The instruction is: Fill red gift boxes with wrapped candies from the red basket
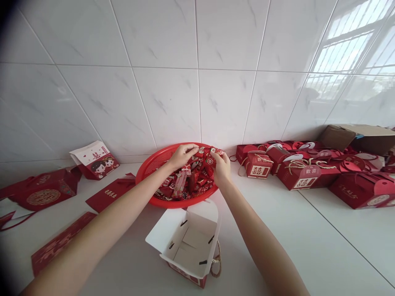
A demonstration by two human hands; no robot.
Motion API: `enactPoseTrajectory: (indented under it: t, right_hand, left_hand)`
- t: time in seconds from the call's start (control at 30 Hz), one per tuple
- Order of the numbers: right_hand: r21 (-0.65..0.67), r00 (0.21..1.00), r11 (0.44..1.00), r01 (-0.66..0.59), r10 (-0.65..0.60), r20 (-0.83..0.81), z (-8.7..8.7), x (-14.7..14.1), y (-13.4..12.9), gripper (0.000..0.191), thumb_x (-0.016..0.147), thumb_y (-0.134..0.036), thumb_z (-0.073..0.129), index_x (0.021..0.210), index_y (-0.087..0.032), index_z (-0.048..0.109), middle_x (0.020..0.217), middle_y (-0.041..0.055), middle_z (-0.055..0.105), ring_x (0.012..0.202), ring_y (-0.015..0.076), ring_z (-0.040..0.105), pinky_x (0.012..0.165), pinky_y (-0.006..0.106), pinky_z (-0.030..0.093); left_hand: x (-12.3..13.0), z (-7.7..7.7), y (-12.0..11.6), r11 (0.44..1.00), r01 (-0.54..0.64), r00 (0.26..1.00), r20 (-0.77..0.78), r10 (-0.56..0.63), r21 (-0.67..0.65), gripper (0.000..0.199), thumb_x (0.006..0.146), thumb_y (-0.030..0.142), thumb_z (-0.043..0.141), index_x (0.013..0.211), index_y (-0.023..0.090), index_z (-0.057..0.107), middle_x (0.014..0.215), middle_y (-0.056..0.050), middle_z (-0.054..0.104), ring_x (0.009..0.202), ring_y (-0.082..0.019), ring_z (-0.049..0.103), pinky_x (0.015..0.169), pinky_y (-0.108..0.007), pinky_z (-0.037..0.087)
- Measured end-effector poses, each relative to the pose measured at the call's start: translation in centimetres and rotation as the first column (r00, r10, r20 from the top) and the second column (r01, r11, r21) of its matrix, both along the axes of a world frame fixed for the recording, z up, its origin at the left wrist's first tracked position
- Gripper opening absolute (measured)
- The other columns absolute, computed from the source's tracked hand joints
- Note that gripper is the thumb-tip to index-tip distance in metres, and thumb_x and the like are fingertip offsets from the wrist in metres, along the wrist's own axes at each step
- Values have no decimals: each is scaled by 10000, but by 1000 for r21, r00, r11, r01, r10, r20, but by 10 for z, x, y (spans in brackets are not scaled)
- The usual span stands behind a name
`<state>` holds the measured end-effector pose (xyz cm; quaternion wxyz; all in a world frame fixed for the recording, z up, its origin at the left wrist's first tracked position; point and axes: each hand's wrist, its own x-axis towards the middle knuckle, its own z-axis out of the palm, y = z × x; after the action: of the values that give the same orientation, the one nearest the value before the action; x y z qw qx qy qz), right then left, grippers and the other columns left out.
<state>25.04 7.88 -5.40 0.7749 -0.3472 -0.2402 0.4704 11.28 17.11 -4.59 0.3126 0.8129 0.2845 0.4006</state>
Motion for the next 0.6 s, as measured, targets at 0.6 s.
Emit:
enactPoseTrajectory:
  t: [0.6]
  right_hand:
    - [-32, 994, 997, -73, 75, 78, -1, 2, -3, 232, 553, -248, 834, 696, -213, 655, 699, -6, 715, 673, 186, 670, 612, 312, 574]
  left_hand:
    - [-4, 0, -7, 993, -16, 993, -113, 29, 118, 337, 932, 438, 523, 965, 186, 744, 947, -44, 767, 904, -227, 679, 847, -296, 495]
